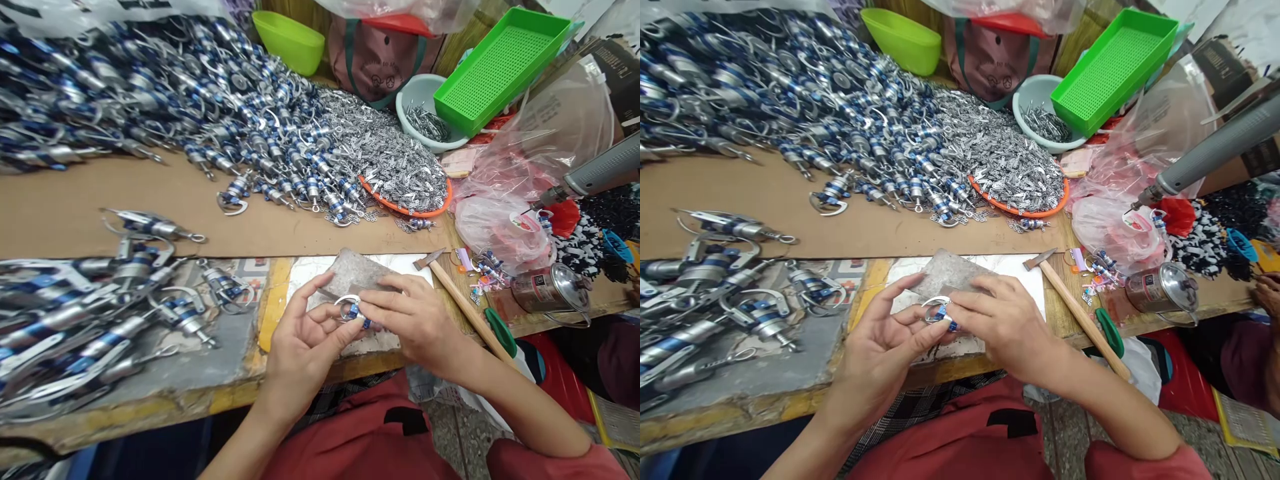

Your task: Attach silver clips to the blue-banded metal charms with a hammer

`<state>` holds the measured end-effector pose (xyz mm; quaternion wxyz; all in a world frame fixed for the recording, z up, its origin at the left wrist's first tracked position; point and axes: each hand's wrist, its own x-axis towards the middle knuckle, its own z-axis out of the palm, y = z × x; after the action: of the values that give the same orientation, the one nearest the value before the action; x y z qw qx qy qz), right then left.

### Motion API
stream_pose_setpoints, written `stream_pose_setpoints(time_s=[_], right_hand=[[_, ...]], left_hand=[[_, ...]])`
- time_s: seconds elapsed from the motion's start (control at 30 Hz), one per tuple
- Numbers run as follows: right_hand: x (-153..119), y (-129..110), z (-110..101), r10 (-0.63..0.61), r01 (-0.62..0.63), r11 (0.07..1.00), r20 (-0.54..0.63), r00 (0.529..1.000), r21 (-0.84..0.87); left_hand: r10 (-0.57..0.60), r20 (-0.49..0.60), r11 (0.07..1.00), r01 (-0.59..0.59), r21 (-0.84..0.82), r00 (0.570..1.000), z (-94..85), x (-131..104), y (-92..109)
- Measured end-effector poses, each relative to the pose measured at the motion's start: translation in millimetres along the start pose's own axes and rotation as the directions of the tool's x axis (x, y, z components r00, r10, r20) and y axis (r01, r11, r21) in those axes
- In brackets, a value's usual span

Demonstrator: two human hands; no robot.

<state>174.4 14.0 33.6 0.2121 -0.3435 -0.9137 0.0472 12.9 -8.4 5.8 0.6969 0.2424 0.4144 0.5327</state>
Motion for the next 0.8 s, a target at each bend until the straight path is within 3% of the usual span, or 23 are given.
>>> stream_pose_setpoints(time_s=[0.07,0.13,0.17,0.23,0.3,0.33,0.47,0.53,0.63,0.8], right_hand=[[-11,0,-2,0.034,-0.034,0.999,-0.004,0.999,0.039],[-27,6,-7,0.134,-0.127,0.989,-0.111,0.985,0.073],[-35,11,-10,0.215,-0.205,0.976,-0.209,0.954,0.071],[-51,20,-19,0.382,-0.389,0.919,-0.386,0.840,0.065],[-58,25,-26,0.483,-0.502,0.861,-0.441,0.757,0.082],[-57,25,-27,0.497,-0.509,0.856,-0.417,0.761,0.092],[-22,6,-19,0.373,-0.363,0.928,-0.223,0.901,0.085],[0,-4,-10,0.308,-0.304,0.951,-0.108,0.945,0.049],[20,-10,0,0.232,-0.233,0.972,0.015,0.973,0.016],[19,-9,3,0.210,-0.212,0.977,0.082,0.974,0.009]], left_hand=[[0.003,-0.001,1.000,-0.003,0.015,1.000,-1.0,0,-1],[0.012,-0.020,1.000,-0.011,0.027,1.000,-0.6,-1,-2],[0.016,-0.032,0.999,-0.015,0.033,0.999,0.0,-1,-2],[0.023,-0.045,0.999,-0.022,0.037,0.999,1.1,-1,-2],[0.029,-0.042,0.999,-0.028,0.038,0.999,1.3,-1,-2],[0.033,-0.037,0.999,-0.031,0.041,0.999,0.9,0,-3],[0.039,-0.026,0.998,-0.038,0.054,0.999,-2.1,1,-4],[0.036,-0.018,0.998,-0.035,0.043,0.999,-2.8,0,-4],[0.031,-0.022,1.000,-0.031,0.007,0.999,-2.0,-1,-4],[0.021,-0.050,0.999,-0.022,-0.024,0.999,-0.3,-1,-4]])
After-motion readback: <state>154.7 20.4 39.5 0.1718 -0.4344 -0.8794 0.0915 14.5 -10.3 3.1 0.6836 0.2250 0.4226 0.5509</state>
